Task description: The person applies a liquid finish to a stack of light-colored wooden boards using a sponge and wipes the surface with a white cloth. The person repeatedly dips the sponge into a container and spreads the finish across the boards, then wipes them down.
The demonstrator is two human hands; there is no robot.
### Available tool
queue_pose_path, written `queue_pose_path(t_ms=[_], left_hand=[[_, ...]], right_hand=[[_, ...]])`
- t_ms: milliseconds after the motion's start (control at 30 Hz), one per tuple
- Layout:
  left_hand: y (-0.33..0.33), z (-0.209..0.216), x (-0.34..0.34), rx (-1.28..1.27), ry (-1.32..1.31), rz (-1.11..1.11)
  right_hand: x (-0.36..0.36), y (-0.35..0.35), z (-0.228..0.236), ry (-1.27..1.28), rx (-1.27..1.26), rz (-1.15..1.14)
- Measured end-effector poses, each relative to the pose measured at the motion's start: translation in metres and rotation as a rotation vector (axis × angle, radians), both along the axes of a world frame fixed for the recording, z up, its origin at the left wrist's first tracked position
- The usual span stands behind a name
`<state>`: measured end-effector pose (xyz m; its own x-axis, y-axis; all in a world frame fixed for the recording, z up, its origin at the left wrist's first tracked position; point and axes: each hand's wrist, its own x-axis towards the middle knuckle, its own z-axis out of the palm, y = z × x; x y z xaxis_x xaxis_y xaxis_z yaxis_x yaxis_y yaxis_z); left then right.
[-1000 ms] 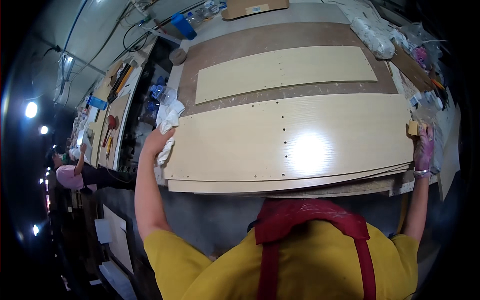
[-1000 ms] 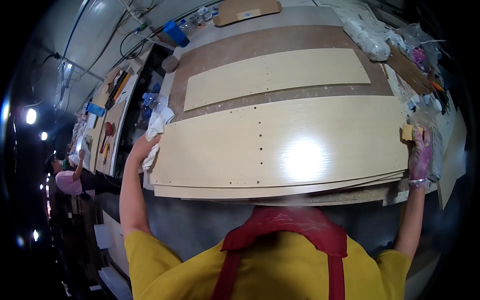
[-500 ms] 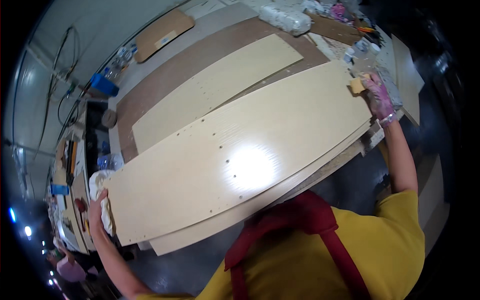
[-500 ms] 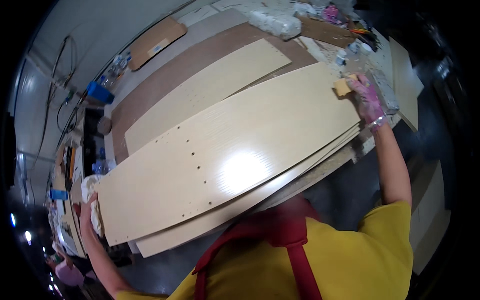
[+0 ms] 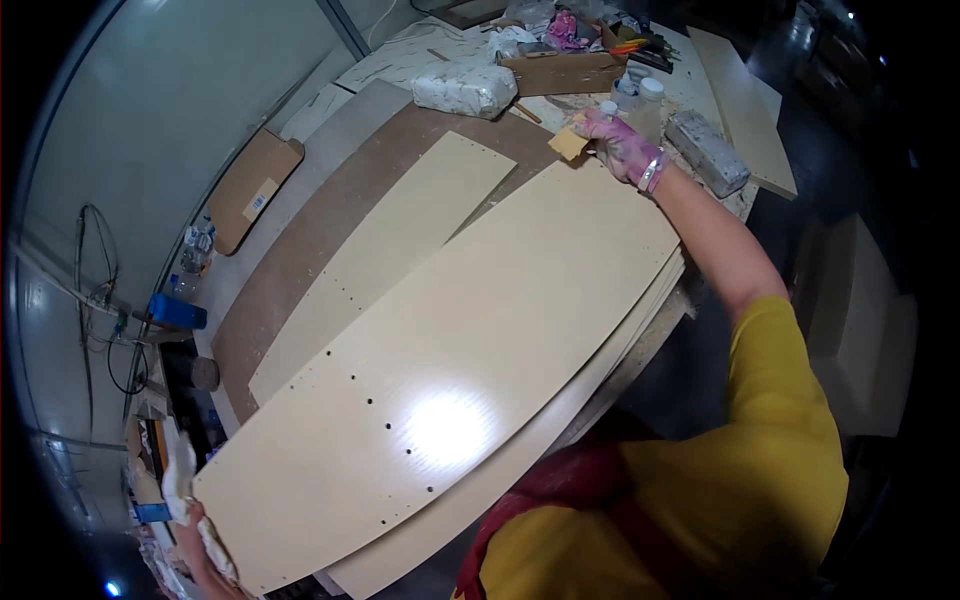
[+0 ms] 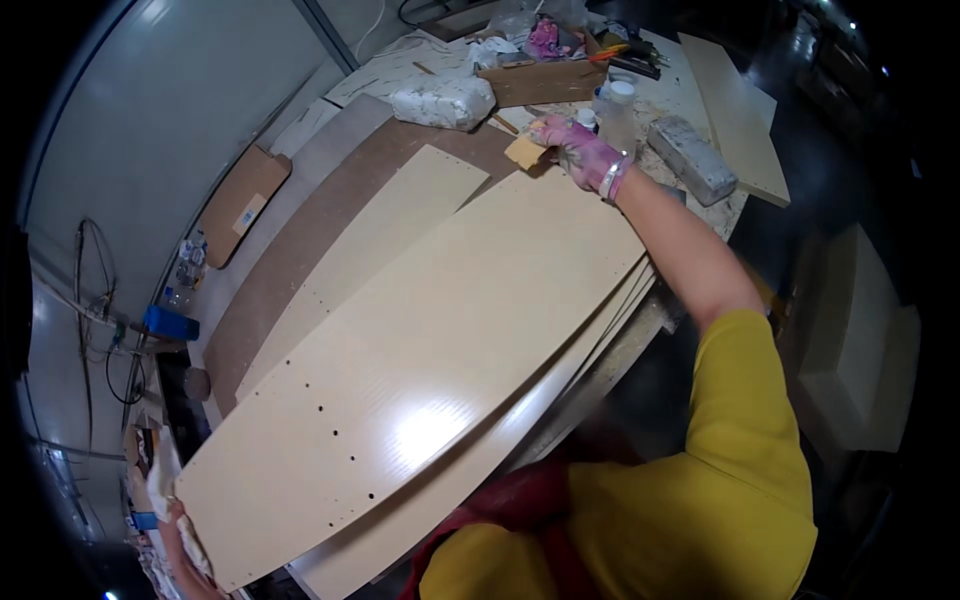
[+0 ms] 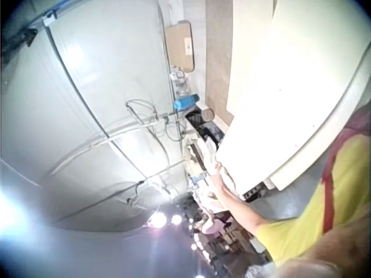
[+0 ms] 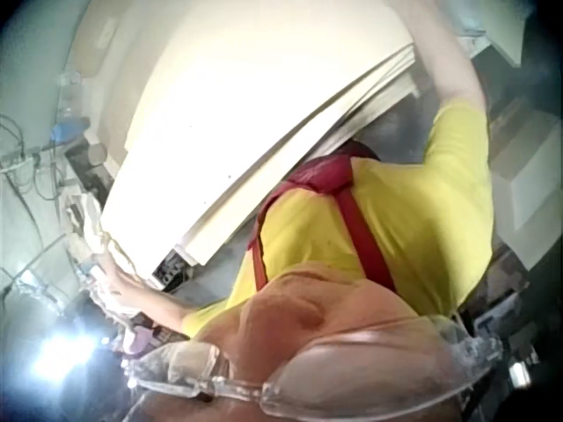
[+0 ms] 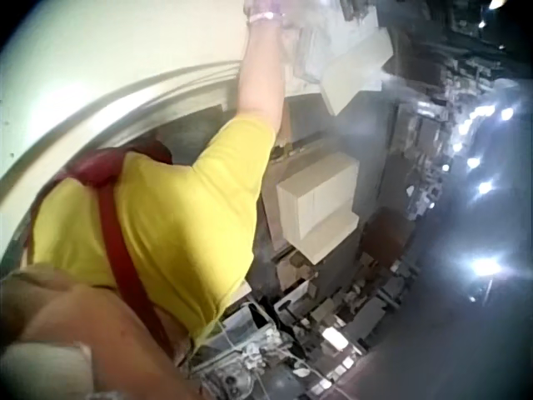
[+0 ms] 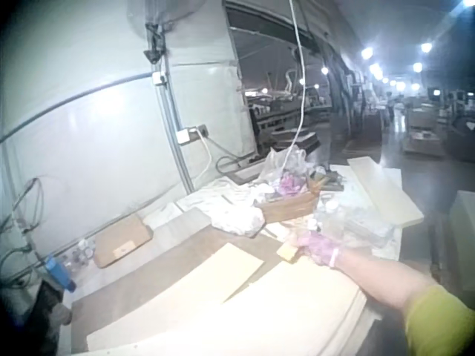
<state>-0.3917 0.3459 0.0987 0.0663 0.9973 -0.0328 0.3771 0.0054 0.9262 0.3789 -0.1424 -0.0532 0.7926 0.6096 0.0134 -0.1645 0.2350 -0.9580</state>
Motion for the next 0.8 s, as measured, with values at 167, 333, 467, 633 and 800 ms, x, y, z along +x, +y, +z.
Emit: queue_pose_path(t_ms=[167, 333, 467, 633, 800], left_hand=[[-0.014, -0.052, 0.0, -0.11, -0.015, 0.026], [-0.02, -0.058, -0.008, -0.135, -0.044, 0.068], [-0.005, -0.026, -0.021, -0.056, -0.095, 0.081], [0.022, 0.02, -0.025, 0.032, -0.205, 0.109], [0.062, -0.006, -0.004, 0.017, -0.252, 0.101]], right_hand=[[0.021, -0.002, -0.013, 0.023, 0.06, -0.025], [0.027, 0.021, 0.024, -0.045, 0.21, -0.058], [0.047, 0.105, 0.059, -0.069, 0.437, 0.016], [0.068, 0.201, 0.079, 0.146, 0.691, 0.053], [0.08, 0.23, 0.059, 0.255, 0.665, -0.074]])
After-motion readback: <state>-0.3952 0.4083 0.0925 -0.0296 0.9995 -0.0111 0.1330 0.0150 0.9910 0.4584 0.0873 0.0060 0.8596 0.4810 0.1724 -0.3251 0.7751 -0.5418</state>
